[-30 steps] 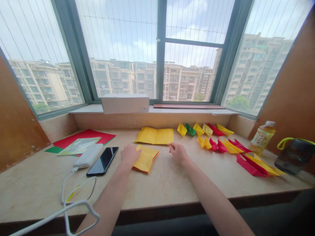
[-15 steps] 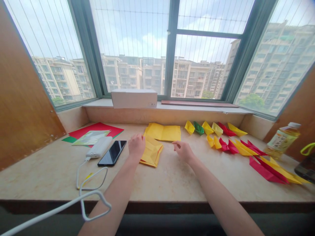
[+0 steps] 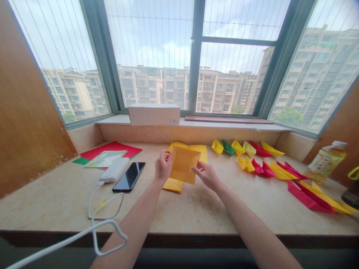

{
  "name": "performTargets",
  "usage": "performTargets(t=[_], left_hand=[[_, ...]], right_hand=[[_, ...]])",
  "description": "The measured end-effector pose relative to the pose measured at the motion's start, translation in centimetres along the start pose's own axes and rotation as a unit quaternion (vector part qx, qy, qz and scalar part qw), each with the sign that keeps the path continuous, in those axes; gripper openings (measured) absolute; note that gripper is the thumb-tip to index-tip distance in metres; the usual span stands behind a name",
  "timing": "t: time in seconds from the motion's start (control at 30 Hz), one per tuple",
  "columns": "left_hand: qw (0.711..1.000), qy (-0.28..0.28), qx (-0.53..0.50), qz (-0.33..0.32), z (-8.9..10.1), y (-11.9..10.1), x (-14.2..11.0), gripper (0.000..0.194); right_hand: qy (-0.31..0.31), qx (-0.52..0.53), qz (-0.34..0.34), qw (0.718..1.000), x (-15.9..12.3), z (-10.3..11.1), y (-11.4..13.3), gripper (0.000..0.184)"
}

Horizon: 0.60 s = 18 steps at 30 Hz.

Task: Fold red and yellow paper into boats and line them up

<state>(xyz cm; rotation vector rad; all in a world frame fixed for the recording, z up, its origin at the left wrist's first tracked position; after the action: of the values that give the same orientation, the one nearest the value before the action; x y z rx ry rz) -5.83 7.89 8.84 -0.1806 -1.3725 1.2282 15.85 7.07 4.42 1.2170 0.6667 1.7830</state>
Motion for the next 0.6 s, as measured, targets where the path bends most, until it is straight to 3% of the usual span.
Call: performTargets(t=[0.17,0.37,0.6], left_hand=[[0.992,0.062,-0.099,0.051,-1.8,1.0,-0.2,0.035],[0.968,0.164,-0.180,0.064,-3.9,0.8,-0.9,0.031],[0.958,0.168,-0.212,0.097,-3.9,0.9,-1.0,0.036]], right_hand=[[-0.066,0.062,-0.044,0.995,0.5,1.0,-1.7,0.031],[-0.133,0.148,-0.067,0.978,0.8,3.1,-2.7,0.046],[-0.141,0.102,-0.087,0.981,0.8,3.7,-3.1,0.055]])
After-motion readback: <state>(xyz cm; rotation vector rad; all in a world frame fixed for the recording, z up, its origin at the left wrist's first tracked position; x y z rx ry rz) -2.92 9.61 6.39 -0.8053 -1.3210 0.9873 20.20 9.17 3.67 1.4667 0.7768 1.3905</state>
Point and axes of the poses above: each hand's wrist, its own x-axis towards the middle knuckle, its own z-axis out of the back of the hand, y = z × x, the point moved 9 cm from there along x, towards the middle knuckle, and after that the axes turned 2 degrees about -y, right-handed, at the moved point
